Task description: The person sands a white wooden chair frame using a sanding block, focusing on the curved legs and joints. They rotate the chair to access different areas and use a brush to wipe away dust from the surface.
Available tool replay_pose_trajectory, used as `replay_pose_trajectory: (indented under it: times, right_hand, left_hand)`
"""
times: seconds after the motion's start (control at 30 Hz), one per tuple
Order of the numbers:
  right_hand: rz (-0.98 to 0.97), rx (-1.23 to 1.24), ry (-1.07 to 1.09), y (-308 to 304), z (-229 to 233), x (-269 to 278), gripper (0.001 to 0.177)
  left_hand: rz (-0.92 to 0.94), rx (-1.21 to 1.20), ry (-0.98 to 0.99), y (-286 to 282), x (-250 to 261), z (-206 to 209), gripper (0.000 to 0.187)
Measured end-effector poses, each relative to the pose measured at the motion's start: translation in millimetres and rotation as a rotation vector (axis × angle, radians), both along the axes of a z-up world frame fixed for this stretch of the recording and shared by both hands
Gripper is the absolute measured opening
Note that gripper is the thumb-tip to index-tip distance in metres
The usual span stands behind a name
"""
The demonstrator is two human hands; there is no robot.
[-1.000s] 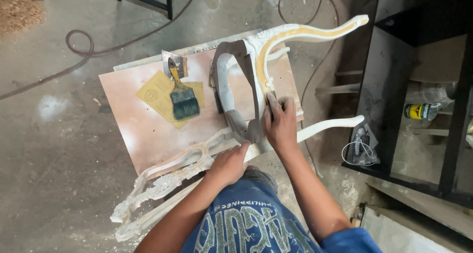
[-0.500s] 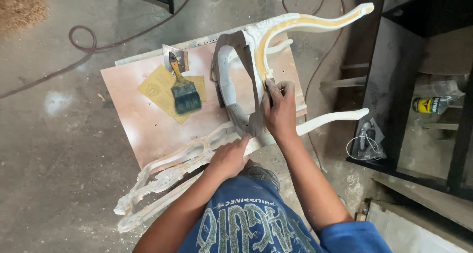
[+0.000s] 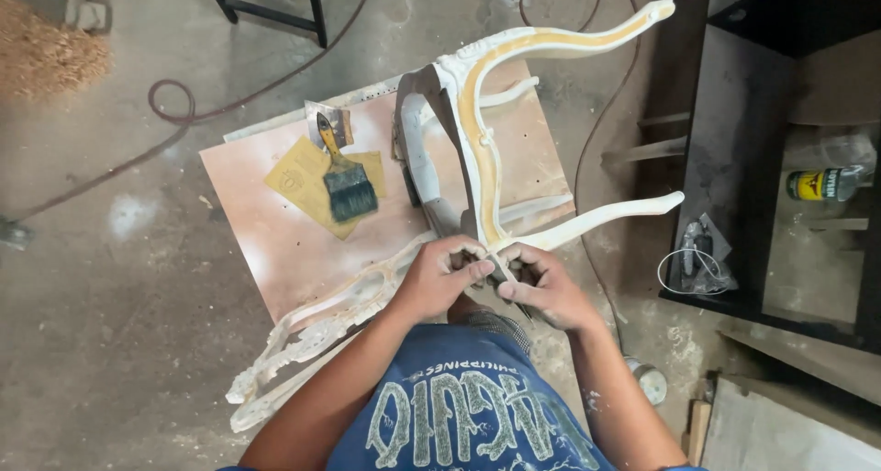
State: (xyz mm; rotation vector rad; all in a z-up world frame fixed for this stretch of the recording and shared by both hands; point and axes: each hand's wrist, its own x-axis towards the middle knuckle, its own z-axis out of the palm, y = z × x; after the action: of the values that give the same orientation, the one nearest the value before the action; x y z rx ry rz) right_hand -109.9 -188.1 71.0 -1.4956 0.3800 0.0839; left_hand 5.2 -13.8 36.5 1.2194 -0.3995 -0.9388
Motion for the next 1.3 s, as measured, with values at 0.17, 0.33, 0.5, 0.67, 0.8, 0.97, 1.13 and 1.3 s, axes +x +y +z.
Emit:
replay_pose_trajectory:
  times: [0.17, 0.33, 0.5, 0.67, 0.8, 0.97, 1.13, 1.3]
  right_hand:
    - [-0.065, 0.115, 0.025, -4.3, -14.2, -9.9, 0.010]
    - [-0.079, 0.188, -0.006, 2.9, -18.4, -0.1, 0.008]
    - [-0.132, 0.111, -0.162, 9.1, -27.7, 22.0, 0.013]
    - [-0.180, 0.341, -0.135, 24.0, -10.3, 23.8, 0.019]
    - [-0.245, 0.567, -0.096, 22.6, -35.9, 15.2, 0.016]
    - [-0.328, 0.611, -0.051, 29.5, -22.5, 30.2, 0.012]
    - [-0.427, 0.586, 0.010, 31.0, -27.0, 40.3, 0.007]
    - [-0.536, 0.247, -0.008, 28.4, -54.8, 45.5, 0.011]
  left_hand:
    - [-0.075, 0.050, -0.015, 1.5, -5.0, 5.0, 0.023]
    - [-0.052, 0.077, -0.069, -1.8, -6.2, -0.4, 0.018]
    - [0.247, 0.082, 0.050, -12.4, 2.3, -3.0, 0.037]
    - [0.226, -0.008, 0.027, -6.5, 19.9, 13.2, 0.034]
    - [0.122, -0.049, 0.004, 2.0, 28.8, 38.9, 0.034]
    - [0.184, 0.069, -0.288, 1.3, 26.7, 22.9, 0.037]
    - [0.104, 0.221, -0.784, 9.8, 23.0, 49.1, 0.066]
    - [-0.059, 0.343, -0.419, 10.9, 10.0, 59.8, 0.111]
